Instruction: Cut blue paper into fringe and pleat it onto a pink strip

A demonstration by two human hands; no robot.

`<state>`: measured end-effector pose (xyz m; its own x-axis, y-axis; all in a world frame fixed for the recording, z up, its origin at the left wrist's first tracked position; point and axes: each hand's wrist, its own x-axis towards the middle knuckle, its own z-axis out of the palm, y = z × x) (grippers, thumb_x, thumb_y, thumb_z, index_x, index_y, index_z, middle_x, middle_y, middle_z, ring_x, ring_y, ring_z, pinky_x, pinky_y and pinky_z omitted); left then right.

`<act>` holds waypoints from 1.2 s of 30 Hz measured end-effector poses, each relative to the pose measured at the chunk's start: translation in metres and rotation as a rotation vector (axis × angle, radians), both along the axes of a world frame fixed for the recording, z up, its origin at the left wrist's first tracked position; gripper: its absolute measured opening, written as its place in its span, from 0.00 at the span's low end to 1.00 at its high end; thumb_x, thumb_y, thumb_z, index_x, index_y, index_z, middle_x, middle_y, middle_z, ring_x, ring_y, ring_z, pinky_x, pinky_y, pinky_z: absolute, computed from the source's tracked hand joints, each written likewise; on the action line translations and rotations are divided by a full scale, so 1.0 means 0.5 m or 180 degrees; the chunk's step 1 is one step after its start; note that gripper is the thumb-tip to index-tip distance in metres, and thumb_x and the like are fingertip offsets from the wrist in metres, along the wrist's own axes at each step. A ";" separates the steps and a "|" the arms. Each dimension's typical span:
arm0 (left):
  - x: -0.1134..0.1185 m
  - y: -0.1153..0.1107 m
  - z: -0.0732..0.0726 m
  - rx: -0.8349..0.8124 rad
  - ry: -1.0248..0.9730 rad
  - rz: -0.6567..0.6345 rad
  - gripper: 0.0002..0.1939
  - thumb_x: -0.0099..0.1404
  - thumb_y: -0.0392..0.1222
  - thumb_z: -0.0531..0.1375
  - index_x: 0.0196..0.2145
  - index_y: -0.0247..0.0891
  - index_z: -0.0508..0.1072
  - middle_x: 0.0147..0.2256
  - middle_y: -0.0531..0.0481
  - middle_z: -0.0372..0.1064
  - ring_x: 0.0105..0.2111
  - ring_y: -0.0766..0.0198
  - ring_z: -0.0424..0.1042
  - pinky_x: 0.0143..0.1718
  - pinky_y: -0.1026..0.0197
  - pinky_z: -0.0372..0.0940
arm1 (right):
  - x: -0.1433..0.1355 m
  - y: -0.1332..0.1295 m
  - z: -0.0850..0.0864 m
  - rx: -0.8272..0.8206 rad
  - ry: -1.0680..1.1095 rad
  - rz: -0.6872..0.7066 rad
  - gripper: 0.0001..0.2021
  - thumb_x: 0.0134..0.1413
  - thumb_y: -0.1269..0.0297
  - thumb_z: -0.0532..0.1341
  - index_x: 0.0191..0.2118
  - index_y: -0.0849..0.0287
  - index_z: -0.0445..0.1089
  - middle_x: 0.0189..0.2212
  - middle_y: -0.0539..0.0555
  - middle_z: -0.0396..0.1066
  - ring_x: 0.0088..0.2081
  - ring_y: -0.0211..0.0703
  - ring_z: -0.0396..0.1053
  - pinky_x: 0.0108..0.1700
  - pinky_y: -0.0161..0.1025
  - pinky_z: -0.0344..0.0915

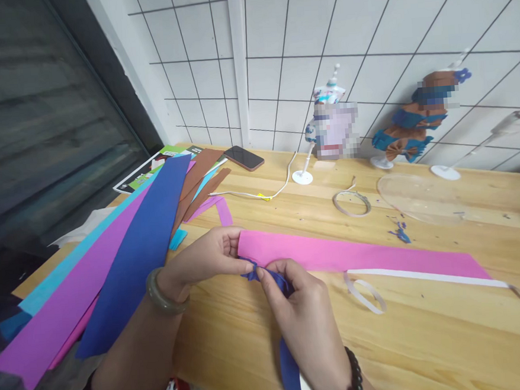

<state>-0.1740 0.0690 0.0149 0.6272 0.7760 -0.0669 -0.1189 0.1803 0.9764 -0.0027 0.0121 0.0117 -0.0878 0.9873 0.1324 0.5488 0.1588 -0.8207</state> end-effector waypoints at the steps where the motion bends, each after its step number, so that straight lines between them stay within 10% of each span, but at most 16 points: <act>1: 0.000 0.000 0.000 -0.0005 0.0001 -0.0012 0.14 0.51 0.29 0.61 0.39 0.33 0.71 0.32 0.49 0.71 0.33 0.67 0.70 0.37 0.64 0.64 | 0.000 0.000 -0.001 0.0003 -0.0005 -0.0009 0.11 0.54 0.56 0.57 0.30 0.58 0.71 0.22 0.48 0.70 0.23 0.36 0.65 0.25 0.32 0.61; 16: 0.003 0.002 -0.004 0.0089 -0.0049 -0.0007 0.16 0.53 0.31 0.61 0.41 0.35 0.71 0.35 0.48 0.71 0.36 0.66 0.70 0.39 0.63 0.64 | 0.006 0.003 0.014 -0.0694 0.0703 -0.0006 0.12 0.50 0.54 0.59 0.29 0.58 0.71 0.27 0.52 0.73 0.29 0.40 0.67 0.32 0.34 0.62; 25: 0.008 0.002 -0.006 0.0089 -0.0127 -0.0011 0.16 0.52 0.29 0.61 0.40 0.34 0.71 0.34 0.48 0.72 0.35 0.65 0.70 0.38 0.62 0.64 | -0.001 0.004 0.022 -0.0982 0.0981 0.0048 0.15 0.46 0.51 0.59 0.28 0.59 0.72 0.13 0.45 0.54 0.16 0.31 0.47 0.16 0.31 0.44; 36: 0.008 0.003 -0.007 0.0054 -0.0105 0.0029 0.16 0.51 0.29 0.61 0.40 0.34 0.71 0.33 0.49 0.72 0.34 0.67 0.70 0.38 0.63 0.64 | -0.004 0.002 0.012 -0.0825 0.0815 -0.0084 0.14 0.47 0.52 0.58 0.30 0.59 0.72 0.16 0.46 0.56 0.18 0.33 0.50 0.18 0.32 0.47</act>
